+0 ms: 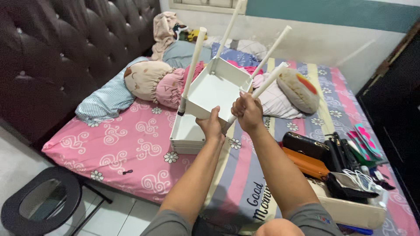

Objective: The person assembles a white plastic storage unit by inserting vertical poles into the base and stacking additional trays on top. The person handles the trays and poles by hand, aligning and securing each component to build a multi-tiered unit.

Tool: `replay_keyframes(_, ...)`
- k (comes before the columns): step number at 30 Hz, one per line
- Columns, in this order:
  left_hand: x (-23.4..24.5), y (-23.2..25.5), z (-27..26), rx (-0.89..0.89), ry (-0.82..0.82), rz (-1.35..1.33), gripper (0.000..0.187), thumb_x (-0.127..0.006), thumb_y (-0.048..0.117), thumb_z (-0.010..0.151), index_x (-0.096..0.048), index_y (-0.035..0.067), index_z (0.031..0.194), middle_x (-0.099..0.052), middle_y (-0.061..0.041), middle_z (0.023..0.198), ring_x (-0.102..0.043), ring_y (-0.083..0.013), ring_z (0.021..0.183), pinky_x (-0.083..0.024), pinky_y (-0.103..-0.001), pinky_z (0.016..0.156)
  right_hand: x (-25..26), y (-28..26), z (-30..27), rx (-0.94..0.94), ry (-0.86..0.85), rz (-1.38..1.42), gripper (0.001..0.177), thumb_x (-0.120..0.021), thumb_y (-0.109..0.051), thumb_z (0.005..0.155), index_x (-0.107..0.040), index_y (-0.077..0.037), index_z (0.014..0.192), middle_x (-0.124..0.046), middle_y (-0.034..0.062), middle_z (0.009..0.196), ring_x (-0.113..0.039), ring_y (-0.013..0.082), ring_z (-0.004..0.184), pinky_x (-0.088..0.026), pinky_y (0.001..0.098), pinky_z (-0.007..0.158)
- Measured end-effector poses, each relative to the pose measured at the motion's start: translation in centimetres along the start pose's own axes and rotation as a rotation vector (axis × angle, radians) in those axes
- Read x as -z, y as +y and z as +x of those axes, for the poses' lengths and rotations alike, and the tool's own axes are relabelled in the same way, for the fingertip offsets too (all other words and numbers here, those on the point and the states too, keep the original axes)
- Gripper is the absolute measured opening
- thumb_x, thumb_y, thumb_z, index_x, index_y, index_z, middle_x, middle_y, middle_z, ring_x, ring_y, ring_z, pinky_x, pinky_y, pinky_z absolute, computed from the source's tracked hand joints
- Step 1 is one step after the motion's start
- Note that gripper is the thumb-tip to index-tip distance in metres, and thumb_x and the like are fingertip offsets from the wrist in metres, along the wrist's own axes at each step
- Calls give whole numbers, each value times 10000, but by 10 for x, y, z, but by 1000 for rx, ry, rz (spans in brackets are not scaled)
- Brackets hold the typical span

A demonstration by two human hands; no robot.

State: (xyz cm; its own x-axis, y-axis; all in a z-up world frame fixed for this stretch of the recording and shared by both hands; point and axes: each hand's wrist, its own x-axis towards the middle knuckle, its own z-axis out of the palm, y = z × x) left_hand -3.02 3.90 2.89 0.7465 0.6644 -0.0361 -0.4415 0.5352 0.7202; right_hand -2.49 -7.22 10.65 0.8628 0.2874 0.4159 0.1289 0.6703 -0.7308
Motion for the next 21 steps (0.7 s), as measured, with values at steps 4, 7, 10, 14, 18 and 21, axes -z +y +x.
replay_keyframes(4,-12,1,-16,19,-33,114,790,-826,199,769,-305,-30,1317,-467,-153,1233,-518,-216,1139,-452,-379,998,5,-17,-14,14,-75,-112,420,-552,-225,1012,-357,-138,650,-280,-17,529,-275,132,485,-281,328,496)
replay_keyframes(7,-17,1,-27,83,-16,94,830,-825,223,756,-279,-19,1333,-481,-165,1272,-520,-224,1167,-442,-375,1010,4,-24,-22,27,-130,-122,430,-559,-219,1013,-355,-134,644,-268,-26,533,-258,117,484,-263,314,483)
replay_keyframes(10,-24,3,-31,128,27,66,839,-819,218,732,-289,-33,1331,-493,-186,1266,-538,-252,1158,-468,-386,992,4,-33,-22,26,-192,-105,423,-572,-199,1000,-343,-136,650,-257,-35,538,-242,105,481,-248,305,478)
replay_keyframes(14,-24,9,-33,124,-22,19,783,-781,215,731,-345,-58,1321,-516,-197,1240,-547,-268,1125,-478,-403,946,5,-36,-25,-14,-277,-28,414,-578,-163,975,-318,-142,655,-255,-30,552,-234,103,490,-240,302,486)
replay_keyframes(18,-23,13,-41,135,35,119,788,-771,232,756,-310,-42,1333,-507,-188,1231,-552,-256,1126,-473,-372,952,5,-27,-31,-7,-172,-71,381,-567,-150,946,-317,-130,660,-256,-28,560,-232,112,485,-230,309,476)
replay_keyframes(21,-24,14,-44,90,45,120,778,-763,223,758,-317,-63,1328,-503,-195,1219,-556,-265,1113,-480,-372,939,6,-19,-34,32,-190,-42,394,-573,-148,954,-308,-129,662,-255,-27,565,-225,110,492,-226,312,481)
